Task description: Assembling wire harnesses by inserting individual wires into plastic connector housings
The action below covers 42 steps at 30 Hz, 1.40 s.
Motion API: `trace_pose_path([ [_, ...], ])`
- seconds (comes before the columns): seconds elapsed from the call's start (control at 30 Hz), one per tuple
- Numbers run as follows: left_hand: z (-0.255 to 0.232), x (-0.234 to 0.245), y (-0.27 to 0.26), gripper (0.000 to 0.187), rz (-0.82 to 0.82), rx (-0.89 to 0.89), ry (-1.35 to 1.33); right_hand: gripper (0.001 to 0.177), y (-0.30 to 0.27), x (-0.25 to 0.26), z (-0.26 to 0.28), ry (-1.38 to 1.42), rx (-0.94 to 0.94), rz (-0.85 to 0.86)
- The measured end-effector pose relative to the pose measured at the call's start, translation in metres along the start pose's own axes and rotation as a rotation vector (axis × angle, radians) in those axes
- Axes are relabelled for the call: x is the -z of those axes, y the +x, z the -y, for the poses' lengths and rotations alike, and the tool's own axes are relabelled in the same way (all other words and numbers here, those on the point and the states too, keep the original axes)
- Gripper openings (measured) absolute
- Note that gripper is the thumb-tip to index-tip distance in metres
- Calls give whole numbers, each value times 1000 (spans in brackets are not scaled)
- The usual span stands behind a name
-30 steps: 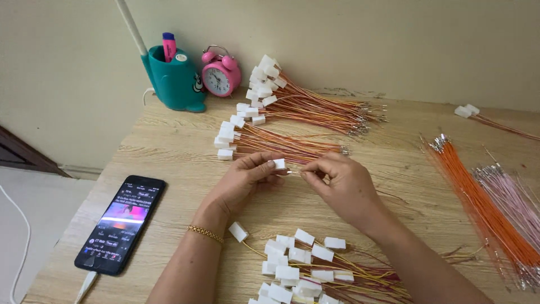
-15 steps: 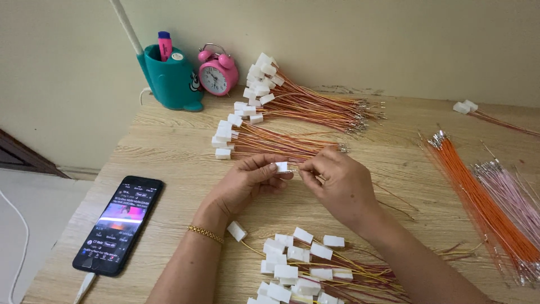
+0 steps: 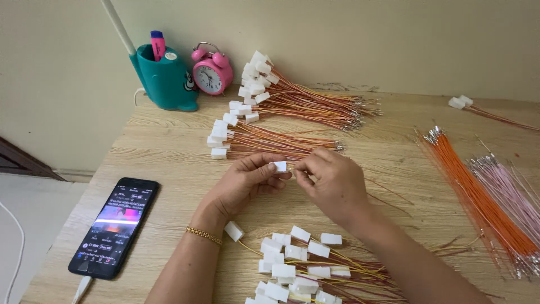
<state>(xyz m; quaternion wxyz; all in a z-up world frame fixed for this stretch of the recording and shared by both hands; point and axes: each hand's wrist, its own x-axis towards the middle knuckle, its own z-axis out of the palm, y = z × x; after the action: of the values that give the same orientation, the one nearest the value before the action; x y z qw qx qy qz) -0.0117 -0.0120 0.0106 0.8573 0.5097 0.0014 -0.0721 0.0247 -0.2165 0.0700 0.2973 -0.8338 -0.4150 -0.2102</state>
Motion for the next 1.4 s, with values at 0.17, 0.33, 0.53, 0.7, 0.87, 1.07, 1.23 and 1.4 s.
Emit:
trace_pose_path([
  [0.17, 4, 3, 3, 31, -6, -11, 30, 7, -1, -3, 4, 6, -1, -2],
  [0.33, 11, 6, 6, 30, -5, -37, 36, 4, -1, -8, 3, 49, -8, 73],
  [0.53, -30, -26, -15, 31, -132, -47, 292, 11, -11, -37, -16, 221, -90, -13],
  [0.7, -14, -7, -12, 29, -336, 64, 313, 16, -8, -37, -1, 266, -102, 14],
  [0.87, 1, 0, -3, 36, -293, 39, 247, 23, -8, -30, 1, 168, -157, 142],
  [1.07, 5, 8, 4, 38, -339, 94, 292, 28, 5, 26, -49, 500, -447, 254],
  [1.23, 22, 37, 10, 37, -302, -30, 270, 15, -26, 143, -180, -72, -769, -97],
  [1.4, 25, 47, 17, 41, -278, 38, 302, 48, -126, 218, -278, -492, -1234, 234],
])
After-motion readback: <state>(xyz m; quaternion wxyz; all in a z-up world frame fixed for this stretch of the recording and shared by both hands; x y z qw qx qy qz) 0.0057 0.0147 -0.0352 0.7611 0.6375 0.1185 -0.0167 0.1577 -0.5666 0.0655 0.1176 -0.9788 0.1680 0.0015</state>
